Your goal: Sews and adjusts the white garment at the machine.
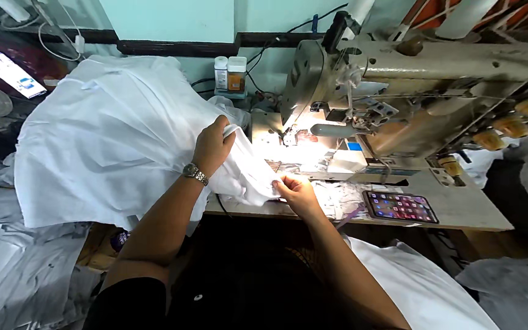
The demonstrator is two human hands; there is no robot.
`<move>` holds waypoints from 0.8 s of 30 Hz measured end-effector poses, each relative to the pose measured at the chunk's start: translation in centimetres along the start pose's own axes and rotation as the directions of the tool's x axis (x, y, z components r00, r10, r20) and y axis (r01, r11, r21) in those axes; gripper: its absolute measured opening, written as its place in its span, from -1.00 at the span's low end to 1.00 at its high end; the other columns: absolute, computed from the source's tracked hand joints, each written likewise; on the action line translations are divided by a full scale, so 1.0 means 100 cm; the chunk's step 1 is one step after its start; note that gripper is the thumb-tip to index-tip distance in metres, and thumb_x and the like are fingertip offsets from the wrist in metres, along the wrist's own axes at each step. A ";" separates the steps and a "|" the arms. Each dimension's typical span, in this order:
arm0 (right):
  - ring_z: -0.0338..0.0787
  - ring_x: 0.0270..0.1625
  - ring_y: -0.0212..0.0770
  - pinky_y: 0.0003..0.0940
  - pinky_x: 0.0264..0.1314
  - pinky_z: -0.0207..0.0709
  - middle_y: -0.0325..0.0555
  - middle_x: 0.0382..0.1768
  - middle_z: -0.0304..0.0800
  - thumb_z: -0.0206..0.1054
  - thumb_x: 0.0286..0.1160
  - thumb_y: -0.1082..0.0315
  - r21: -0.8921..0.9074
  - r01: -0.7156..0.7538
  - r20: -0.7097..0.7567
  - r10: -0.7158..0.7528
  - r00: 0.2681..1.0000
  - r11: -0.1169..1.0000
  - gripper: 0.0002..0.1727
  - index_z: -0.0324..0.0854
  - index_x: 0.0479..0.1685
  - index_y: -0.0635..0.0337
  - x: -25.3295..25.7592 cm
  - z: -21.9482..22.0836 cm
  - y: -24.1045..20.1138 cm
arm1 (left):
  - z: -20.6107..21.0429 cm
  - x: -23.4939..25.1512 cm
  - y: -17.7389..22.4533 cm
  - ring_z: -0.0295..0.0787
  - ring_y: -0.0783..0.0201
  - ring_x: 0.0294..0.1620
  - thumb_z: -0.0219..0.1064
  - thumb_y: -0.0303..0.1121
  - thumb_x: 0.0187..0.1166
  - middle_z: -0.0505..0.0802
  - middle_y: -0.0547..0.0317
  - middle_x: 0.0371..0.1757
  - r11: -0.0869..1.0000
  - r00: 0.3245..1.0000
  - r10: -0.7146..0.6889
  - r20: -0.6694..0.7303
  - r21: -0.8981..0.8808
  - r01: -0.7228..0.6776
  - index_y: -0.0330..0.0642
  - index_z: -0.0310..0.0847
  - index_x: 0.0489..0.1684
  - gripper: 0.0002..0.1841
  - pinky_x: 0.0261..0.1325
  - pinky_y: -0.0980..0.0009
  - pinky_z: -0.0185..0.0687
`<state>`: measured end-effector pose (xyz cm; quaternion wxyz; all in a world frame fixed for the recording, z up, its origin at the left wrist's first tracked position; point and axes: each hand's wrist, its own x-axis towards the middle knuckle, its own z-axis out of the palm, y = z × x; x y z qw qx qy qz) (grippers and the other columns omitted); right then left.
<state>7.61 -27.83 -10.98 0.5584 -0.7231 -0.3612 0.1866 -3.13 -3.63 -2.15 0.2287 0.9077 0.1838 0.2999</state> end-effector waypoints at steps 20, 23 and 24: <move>0.82 -0.31 -0.45 -0.47 -0.14 0.77 -0.20 -0.33 0.87 0.34 0.57 0.33 -0.267 0.306 -0.125 -0.348 0.929 0.914 -0.83 0.79 -0.12 0.23 -0.014 0.008 -0.011 | 0.021 -0.077 0.034 0.77 0.20 -0.25 0.10 -0.18 0.81 0.77 0.13 -0.35 0.952 0.854 0.300 0.425 -0.076 -0.296 -0.19 0.75 -0.36 -0.60 -0.11 0.18 0.73; 0.86 -0.24 -0.26 -0.32 -0.09 0.79 -0.11 -0.33 0.85 0.35 0.49 0.35 -0.463 0.408 -0.033 -0.476 0.879 0.787 -0.84 0.80 -0.20 0.24 -0.027 0.021 -0.019 | 0.039 -0.078 0.008 0.76 0.20 -0.44 -0.02 -0.07 0.88 0.78 0.05 -0.45 0.980 0.884 0.052 0.465 -0.192 0.044 -0.29 0.73 -0.28 -0.48 -0.24 0.16 0.75; 0.86 -0.23 -0.23 -0.30 -0.11 0.78 -0.10 -0.33 0.85 0.35 0.47 0.35 -0.492 0.424 0.009 -0.483 0.876 0.760 -0.84 0.81 -0.23 0.21 -0.031 0.027 -0.019 | 0.038 -0.078 0.005 0.81 0.24 -0.46 -0.02 -0.02 0.88 0.83 0.06 -0.43 0.959 0.890 -0.023 0.455 -0.241 0.148 -0.31 0.76 -0.20 -0.45 -0.23 0.21 0.82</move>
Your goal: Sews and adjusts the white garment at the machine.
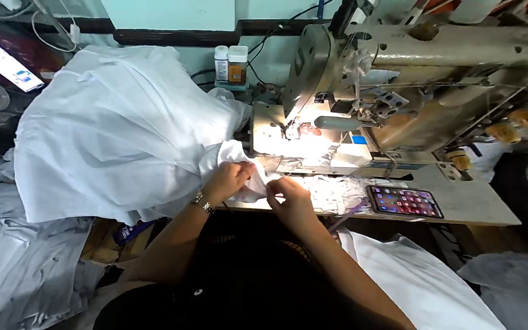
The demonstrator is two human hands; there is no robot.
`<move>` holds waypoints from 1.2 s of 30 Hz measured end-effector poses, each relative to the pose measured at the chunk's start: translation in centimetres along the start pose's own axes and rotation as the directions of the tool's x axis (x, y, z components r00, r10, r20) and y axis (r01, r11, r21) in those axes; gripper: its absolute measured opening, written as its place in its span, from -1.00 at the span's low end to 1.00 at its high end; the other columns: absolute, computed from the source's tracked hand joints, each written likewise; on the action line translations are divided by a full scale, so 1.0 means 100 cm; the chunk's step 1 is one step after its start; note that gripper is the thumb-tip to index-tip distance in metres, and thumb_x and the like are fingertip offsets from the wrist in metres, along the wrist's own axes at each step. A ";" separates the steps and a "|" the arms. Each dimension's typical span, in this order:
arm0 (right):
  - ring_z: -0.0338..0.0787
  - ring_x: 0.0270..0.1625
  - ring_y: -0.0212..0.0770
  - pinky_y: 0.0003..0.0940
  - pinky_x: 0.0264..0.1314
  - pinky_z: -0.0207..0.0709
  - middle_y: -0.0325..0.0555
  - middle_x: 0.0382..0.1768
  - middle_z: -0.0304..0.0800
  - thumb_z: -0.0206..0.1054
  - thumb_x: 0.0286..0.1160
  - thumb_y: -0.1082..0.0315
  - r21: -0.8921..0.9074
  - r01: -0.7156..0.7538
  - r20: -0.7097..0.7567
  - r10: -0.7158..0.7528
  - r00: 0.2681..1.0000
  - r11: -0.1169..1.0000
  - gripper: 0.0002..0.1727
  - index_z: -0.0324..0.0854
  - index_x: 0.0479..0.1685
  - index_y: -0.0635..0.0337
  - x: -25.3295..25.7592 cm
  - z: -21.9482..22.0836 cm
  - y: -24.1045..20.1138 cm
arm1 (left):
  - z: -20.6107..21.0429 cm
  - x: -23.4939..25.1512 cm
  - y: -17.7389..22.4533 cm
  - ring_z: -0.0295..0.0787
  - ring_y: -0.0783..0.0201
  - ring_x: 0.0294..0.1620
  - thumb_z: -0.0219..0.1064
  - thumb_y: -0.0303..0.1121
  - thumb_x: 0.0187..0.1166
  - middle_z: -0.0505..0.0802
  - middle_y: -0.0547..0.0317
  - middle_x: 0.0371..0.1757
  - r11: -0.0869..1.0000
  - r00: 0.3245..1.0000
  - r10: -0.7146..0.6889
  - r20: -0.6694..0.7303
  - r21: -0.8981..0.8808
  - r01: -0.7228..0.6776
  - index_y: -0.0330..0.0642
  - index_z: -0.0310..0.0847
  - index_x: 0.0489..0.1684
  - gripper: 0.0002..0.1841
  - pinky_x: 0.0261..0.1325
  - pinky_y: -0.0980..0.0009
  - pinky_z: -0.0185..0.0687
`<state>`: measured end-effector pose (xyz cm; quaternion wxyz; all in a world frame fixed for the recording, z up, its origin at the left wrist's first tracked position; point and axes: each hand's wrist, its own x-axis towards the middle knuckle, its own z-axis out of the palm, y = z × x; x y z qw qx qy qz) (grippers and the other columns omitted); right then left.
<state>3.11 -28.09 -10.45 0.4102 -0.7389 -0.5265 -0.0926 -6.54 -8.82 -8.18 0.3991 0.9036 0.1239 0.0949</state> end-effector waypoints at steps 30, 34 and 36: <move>0.74 -0.38 -0.46 -0.53 -0.30 0.67 -0.13 -0.21 0.81 -0.03 0.77 0.38 0.317 -0.345 0.056 0.346 0.937 0.883 -0.63 0.62 0.29 0.29 -0.007 -0.017 0.018 | 0.031 -0.016 0.022 0.83 0.29 -0.06 0.46 -0.52 0.49 0.77 0.02 0.19 0.914 0.932 0.018 -0.362 -0.372 -0.161 -0.22 0.68 0.29 -0.62 0.00 0.36 0.86; 0.55 -0.48 -0.55 -0.63 -0.46 0.46 -0.27 -0.36 0.70 0.40 0.60 0.14 0.375 -0.242 0.016 0.254 0.967 0.895 -0.61 0.63 0.15 0.28 -0.007 -0.011 0.007 | 0.038 -0.013 0.026 0.84 0.26 -0.05 0.50 -0.57 0.42 0.71 -0.06 0.31 0.903 0.946 -0.003 -0.326 -0.407 -0.137 -0.23 0.59 0.42 -0.48 -0.02 0.35 0.88; 0.59 -0.41 -0.48 -0.56 -0.39 0.50 -0.20 -0.28 0.73 0.56 0.39 0.05 0.277 -0.221 0.012 0.227 0.974 0.935 -0.48 0.61 0.12 0.27 -0.008 -0.002 0.003 | 0.038 -0.013 0.028 0.82 0.31 -0.13 0.36 -0.58 0.50 0.70 -0.02 0.30 0.913 0.952 0.006 -0.308 -0.387 -0.131 -0.16 0.54 0.49 -0.49 -0.09 0.38 0.86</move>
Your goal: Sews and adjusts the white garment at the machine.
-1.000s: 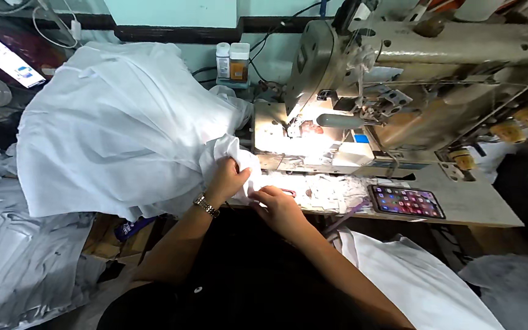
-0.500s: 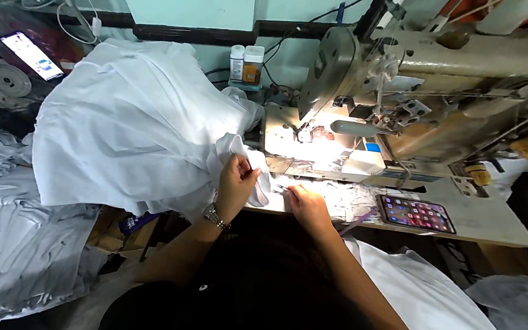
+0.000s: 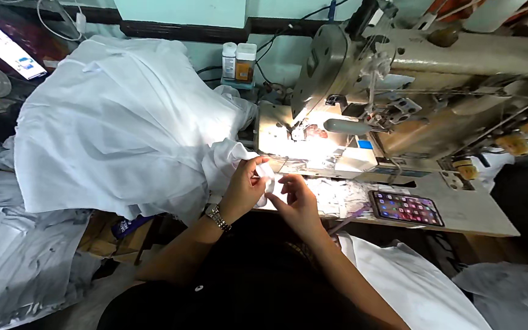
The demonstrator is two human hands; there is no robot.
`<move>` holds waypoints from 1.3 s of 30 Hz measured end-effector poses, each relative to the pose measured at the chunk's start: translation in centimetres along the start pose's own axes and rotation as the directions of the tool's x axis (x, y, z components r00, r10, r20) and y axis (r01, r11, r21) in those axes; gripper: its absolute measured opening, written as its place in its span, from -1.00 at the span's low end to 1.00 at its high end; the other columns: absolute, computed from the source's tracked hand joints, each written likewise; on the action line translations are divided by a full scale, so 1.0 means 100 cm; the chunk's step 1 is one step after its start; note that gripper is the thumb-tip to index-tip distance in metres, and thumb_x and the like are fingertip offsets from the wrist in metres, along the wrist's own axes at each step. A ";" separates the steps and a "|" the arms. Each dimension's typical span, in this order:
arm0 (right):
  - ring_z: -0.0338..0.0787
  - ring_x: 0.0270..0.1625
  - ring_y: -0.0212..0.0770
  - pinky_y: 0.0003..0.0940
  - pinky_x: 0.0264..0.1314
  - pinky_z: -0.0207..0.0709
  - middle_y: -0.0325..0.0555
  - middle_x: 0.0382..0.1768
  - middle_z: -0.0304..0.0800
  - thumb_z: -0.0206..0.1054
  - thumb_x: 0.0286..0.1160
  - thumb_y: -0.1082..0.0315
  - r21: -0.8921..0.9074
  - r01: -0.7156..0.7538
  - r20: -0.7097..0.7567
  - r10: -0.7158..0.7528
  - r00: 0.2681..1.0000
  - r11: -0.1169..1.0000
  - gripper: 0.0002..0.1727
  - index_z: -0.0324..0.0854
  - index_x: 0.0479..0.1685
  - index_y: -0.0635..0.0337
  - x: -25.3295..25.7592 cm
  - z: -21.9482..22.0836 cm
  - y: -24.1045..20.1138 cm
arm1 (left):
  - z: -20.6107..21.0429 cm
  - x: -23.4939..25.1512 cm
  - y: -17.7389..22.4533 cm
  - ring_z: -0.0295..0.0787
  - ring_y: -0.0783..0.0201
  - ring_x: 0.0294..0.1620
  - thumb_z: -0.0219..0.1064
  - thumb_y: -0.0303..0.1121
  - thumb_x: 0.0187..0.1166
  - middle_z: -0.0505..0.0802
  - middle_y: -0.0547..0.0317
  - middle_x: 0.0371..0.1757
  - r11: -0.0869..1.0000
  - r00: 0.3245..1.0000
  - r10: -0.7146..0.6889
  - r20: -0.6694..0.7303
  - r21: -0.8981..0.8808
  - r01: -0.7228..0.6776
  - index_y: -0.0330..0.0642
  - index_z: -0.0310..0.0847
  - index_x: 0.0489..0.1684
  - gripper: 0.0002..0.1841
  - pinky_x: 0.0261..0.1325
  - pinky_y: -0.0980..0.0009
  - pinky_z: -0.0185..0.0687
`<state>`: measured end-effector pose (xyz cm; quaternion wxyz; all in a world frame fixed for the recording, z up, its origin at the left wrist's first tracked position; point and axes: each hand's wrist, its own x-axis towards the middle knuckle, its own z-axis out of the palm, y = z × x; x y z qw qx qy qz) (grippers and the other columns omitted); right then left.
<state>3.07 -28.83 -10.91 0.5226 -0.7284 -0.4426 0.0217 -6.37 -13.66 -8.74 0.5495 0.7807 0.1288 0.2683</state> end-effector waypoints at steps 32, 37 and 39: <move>0.28 -0.77 -0.47 -0.58 -0.68 0.23 -0.30 -0.76 0.37 0.03 0.80 0.39 0.742 -0.439 0.152 0.511 0.846 0.506 -0.77 0.51 -0.27 0.17 0.032 -0.012 0.012 | -0.001 0.061 0.010 0.71 0.11 0.21 0.37 -0.36 0.54 0.77 0.01 0.13 0.712 0.887 0.340 0.313 0.530 -0.461 -0.08 0.88 -0.05 -0.82 0.28 0.15 0.67; 0.28 -0.77 -0.49 -0.61 -0.69 0.22 -0.33 -0.77 0.34 0.01 0.80 0.36 0.777 -0.479 0.204 0.557 0.805 0.408 -0.70 0.48 -0.39 0.14 0.033 -0.011 0.012 | 0.007 0.059 0.010 0.70 0.07 0.26 0.41 -0.36 0.56 0.77 -0.08 0.15 0.683 0.850 0.385 0.359 0.508 -0.524 -0.07 0.89 -0.23 -0.89 0.36 0.17 0.64; 0.28 -0.77 -0.49 -0.60 -0.67 0.22 -0.35 -0.77 0.33 0.05 0.77 0.38 0.785 -0.483 0.214 0.563 0.799 0.387 -0.70 0.48 -0.43 0.13 0.033 -0.012 0.015 | 0.009 0.060 0.004 0.70 0.08 0.25 0.35 -0.41 0.58 0.77 -0.07 0.10 0.673 0.826 0.419 0.378 0.482 -0.561 -0.14 0.86 -0.24 -0.87 0.38 0.21 0.63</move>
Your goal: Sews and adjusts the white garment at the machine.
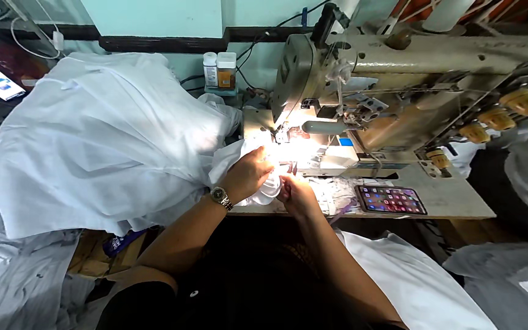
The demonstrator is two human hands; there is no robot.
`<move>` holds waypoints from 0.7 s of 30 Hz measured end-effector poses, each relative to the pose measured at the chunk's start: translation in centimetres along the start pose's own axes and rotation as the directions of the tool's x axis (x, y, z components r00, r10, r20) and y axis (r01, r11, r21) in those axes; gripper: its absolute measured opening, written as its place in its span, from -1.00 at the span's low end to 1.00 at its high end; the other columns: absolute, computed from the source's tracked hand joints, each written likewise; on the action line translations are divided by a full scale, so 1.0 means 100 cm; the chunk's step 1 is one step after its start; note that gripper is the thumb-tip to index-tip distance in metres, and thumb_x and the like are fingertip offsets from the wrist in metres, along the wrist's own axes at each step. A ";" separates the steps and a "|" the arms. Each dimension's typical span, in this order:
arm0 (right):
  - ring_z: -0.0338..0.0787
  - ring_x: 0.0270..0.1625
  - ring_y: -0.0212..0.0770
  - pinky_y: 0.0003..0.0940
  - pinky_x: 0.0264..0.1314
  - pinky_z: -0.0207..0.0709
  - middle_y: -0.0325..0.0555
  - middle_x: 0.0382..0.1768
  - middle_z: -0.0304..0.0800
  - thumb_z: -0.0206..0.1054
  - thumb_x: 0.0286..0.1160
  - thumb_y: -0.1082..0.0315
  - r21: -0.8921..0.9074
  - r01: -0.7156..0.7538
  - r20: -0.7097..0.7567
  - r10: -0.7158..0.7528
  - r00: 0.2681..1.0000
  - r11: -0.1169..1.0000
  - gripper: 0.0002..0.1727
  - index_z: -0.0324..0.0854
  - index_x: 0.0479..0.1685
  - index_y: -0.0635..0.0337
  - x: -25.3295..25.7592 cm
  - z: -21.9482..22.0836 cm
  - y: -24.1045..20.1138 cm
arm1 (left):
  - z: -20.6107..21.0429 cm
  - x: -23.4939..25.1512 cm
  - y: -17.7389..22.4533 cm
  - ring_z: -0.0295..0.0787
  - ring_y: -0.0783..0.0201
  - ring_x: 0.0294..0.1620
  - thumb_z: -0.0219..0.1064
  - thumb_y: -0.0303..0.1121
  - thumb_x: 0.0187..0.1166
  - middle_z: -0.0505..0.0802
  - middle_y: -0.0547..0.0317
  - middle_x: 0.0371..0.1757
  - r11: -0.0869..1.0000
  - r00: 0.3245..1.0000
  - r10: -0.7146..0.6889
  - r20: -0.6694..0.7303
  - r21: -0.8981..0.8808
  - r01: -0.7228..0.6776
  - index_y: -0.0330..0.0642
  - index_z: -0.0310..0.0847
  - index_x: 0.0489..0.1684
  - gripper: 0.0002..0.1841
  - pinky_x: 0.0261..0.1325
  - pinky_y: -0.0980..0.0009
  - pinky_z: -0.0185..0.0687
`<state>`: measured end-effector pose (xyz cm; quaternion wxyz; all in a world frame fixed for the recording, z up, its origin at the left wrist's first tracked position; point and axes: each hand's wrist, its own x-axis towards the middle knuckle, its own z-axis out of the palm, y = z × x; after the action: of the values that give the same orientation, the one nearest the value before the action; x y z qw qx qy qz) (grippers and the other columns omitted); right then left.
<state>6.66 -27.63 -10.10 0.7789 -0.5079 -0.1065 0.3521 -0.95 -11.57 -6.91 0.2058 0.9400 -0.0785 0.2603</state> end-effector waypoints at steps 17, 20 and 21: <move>0.33 -0.77 -0.50 -0.61 -0.68 0.28 -0.33 -0.75 0.39 0.05 0.76 0.41 -0.074 0.051 -0.032 -0.054 0.998 0.996 -0.80 0.50 -0.28 0.15 -0.001 0.002 -0.003 | -0.029 0.000 0.017 0.77 0.29 -0.04 0.11 -0.50 0.69 0.82 0.10 -0.13 0.937 0.987 0.159 0.028 -0.320 -0.142 -0.29 0.72 -0.12 -0.79 0.13 0.33 0.73; 0.35 -0.75 -0.50 -0.61 -0.66 0.29 -0.31 -0.73 0.45 0.08 0.77 0.42 -0.080 0.082 0.046 -0.079 0.996 0.993 -0.77 0.52 -0.33 0.17 -0.006 0.000 -0.004 | -0.032 0.002 0.007 0.78 0.12 -0.03 0.16 -0.55 0.64 0.81 0.06 -0.17 0.972 0.961 0.234 0.146 -0.029 -0.232 -0.22 0.79 -0.07 -0.77 0.13 0.20 0.71; 0.37 -0.74 -0.50 -0.61 -0.65 0.30 -0.29 -0.70 0.50 0.11 0.76 0.41 -0.087 0.099 0.088 -0.091 0.992 0.991 -0.78 0.56 -0.30 0.18 -0.008 -0.001 -0.003 | -0.035 0.003 0.001 0.78 0.09 -0.02 0.18 -0.56 0.61 0.81 0.06 -0.18 0.972 0.958 0.226 0.176 0.023 -0.234 -0.20 0.80 -0.07 -0.77 0.14 0.17 0.71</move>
<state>6.29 -28.26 -9.68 0.7655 -0.5222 -0.1792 0.3305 -2.29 -10.17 -4.00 0.1463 0.9477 -0.1990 0.2020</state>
